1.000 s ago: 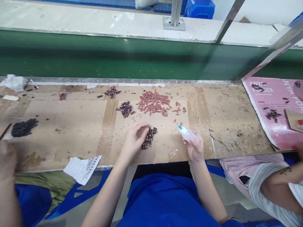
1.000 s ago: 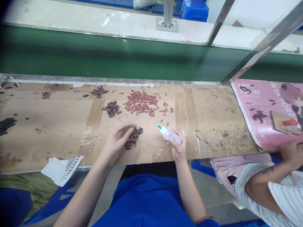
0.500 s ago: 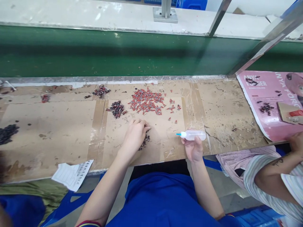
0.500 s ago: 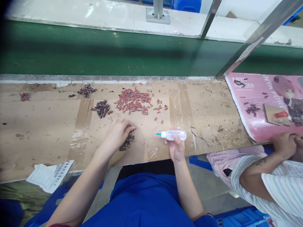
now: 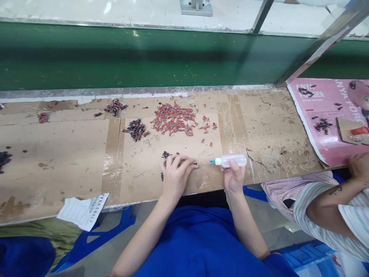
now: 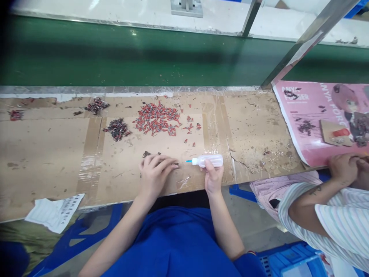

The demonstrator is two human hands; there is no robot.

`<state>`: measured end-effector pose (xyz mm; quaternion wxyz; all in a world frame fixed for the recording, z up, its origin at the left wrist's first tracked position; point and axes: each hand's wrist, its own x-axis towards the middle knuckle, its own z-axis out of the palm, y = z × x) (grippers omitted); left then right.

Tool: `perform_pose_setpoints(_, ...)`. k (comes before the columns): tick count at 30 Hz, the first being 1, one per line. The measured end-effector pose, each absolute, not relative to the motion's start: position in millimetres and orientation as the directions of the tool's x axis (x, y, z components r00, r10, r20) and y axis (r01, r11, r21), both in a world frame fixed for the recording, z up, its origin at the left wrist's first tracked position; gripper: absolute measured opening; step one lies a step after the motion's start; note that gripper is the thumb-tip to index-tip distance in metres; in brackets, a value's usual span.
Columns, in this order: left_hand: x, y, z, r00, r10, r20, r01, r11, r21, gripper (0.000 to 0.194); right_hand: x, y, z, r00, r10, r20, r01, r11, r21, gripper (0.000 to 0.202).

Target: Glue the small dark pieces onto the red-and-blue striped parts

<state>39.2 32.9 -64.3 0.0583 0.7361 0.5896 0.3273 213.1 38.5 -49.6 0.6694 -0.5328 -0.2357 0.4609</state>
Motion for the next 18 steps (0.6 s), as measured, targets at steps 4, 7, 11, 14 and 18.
perform_pose_setpoints(4,26.8,31.6,-67.0,0.104,0.877,0.470,0.824,-0.340,0.453,0.017,209.6,35.8,-50.7,0.501,0.860,-0.094,-0.166,-0.011,-0.986,0.025)
perform_pose_setpoints(7,24.8,31.3,-67.0,0.168,0.876,0.451,0.784,-0.396,0.477,0.014,203.9,35.4,-47.2,0.497,0.867,-0.034,-0.031,-0.021,-0.999,0.026)
perform_pose_setpoints(11,30.0,31.6,-66.0,0.151,0.901,0.407,0.779,-0.362,0.512,0.017,198.2,35.2,-42.2,0.468,0.884,-0.022,0.046,-0.049,-0.998,0.021)
perform_pose_setpoints(14,33.1,31.7,-62.2,0.104,0.921,0.374,0.802,-0.300,0.516,0.017,197.7,34.0,-42.2,0.426,0.904,-0.039,0.065,-0.074,-0.995,0.020)
perform_pose_setpoints(18,34.1,32.0,-54.8,0.073,0.945,0.320,0.812,-0.243,0.531,0.015,199.3,32.1,-44.3,0.387,0.921,-0.050,0.118,-0.103,-0.988,0.022)
